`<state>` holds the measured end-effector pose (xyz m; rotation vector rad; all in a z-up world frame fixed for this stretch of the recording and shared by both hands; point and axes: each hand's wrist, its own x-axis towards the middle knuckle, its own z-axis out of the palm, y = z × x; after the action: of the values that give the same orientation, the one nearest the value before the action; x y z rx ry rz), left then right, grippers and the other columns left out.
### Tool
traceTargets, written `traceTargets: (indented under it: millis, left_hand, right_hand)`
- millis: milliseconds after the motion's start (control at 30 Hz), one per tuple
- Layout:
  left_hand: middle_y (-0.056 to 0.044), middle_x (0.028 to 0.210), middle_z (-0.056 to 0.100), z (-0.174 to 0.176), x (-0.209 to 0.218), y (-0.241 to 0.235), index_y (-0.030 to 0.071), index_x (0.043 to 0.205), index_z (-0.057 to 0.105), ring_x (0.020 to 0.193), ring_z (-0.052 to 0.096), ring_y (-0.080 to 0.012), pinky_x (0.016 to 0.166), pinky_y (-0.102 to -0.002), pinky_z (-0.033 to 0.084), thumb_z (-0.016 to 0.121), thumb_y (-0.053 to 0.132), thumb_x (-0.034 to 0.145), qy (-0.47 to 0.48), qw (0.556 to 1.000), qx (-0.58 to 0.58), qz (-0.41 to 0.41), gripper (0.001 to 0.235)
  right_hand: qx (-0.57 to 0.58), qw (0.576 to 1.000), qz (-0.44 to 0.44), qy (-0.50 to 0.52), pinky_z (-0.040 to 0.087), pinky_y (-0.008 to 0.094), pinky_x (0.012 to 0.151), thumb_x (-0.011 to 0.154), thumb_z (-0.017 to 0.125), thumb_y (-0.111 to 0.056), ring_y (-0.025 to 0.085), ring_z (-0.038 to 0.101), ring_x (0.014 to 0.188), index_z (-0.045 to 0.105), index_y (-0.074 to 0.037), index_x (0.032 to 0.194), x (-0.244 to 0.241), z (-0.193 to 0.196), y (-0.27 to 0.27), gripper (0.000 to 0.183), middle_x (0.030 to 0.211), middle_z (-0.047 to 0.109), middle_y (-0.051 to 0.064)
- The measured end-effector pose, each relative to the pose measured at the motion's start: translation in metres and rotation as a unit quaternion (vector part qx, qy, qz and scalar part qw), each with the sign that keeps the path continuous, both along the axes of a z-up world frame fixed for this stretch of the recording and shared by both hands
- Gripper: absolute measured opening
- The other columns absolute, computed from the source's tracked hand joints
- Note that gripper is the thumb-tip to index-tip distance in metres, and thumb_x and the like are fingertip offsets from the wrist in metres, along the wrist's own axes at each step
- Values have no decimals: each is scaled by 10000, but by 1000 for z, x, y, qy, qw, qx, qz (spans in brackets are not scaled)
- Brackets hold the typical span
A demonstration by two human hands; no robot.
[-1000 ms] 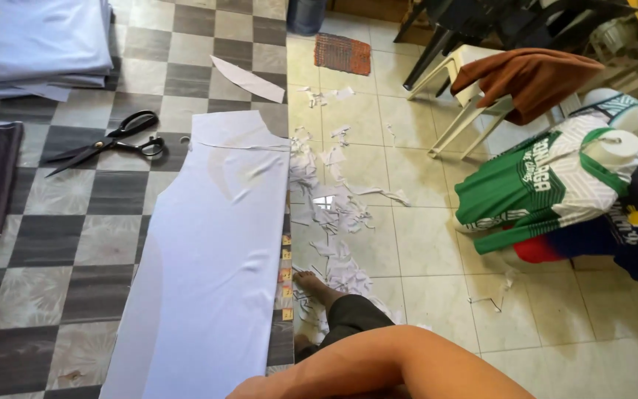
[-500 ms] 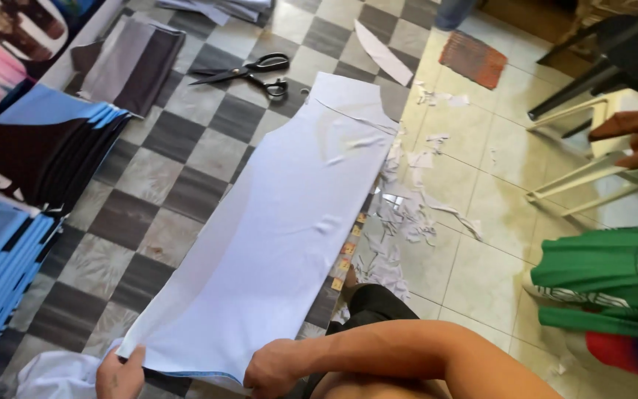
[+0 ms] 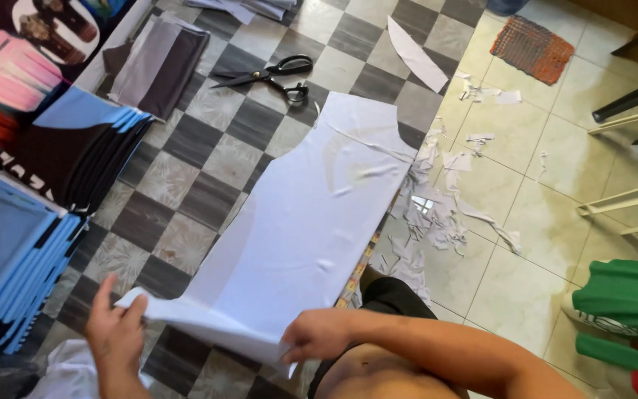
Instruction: Cutting fabric pieces using scissors according to a pattern and then organizing the cut pieces on a table.
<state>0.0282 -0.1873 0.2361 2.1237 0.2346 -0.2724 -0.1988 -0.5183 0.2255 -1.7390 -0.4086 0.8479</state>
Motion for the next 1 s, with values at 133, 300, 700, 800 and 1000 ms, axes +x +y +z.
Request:
traceTargets:
  millis: [133, 300, 700, 800, 1000]
  left_hand:
    - [-78, 948, 789, -57, 46, -76, 201, 1302, 870, 743, 678, -213, 714, -378, 545, 803, 173, 1012, -2, 989, 106, -105, 299]
    - [-86, 861, 876, -145, 103, -187, 344, 1208, 910, 943, 847, -277, 885, -437, 640, 866, 434, 948, 98, 943, 226, -223, 278]
    - [-255, 1169, 887, -44, 147, -413, 81, 1316, 857, 1199, 790, -407, 1103, -543, 571, 798, 75, 865, 191, 867, 201, -413, 456]
    - [-114, 1031, 917, -40, 160, -458, 250, 1197, 935, 1137, 829, -381, 1035, -528, 614, 812, 254, 908, 107, 851, 276, -434, 314]
    - [4, 1030, 891, -122, 206, -526, 395, 1173, 910, 1134, 813, -328, 1045, -492, 626, 812, 408, 929, 67, 852, 273, -441, 264]
  right_hand:
    - [-61, 978, -165, 109, 570, 331, 902, 1114, 697, -382, 131, 748, 961, 822, -159, 1122, 3, -17, -108, 255, 1024, 840, -33]
    - [-96, 942, -286, 147, 611, 497, 998, 1057, 725, -347, 307, 805, 1066, 833, -184, 1040, -1, -75, -206, 197, 981, 863, 57]
    - [-96, 861, -476, 152, 620, 465, 926, 1004, 772, -383, 300, 803, 991, 869, -185, 981, 9, -120, -335, 222, 916, 865, 68]
    - [-88, 824, -542, 137, 626, 454, 910, 979, 778, -339, 273, 795, 964, 872, -162, 1002, 16, -113, -356, 202, 888, 849, 77]
    - [-78, 740, -660, 109, 592, 400, 761, 955, 776, -276, 215, 731, 768, 839, -156, 877, 15, -146, -386, 156, 712, 767, 56]
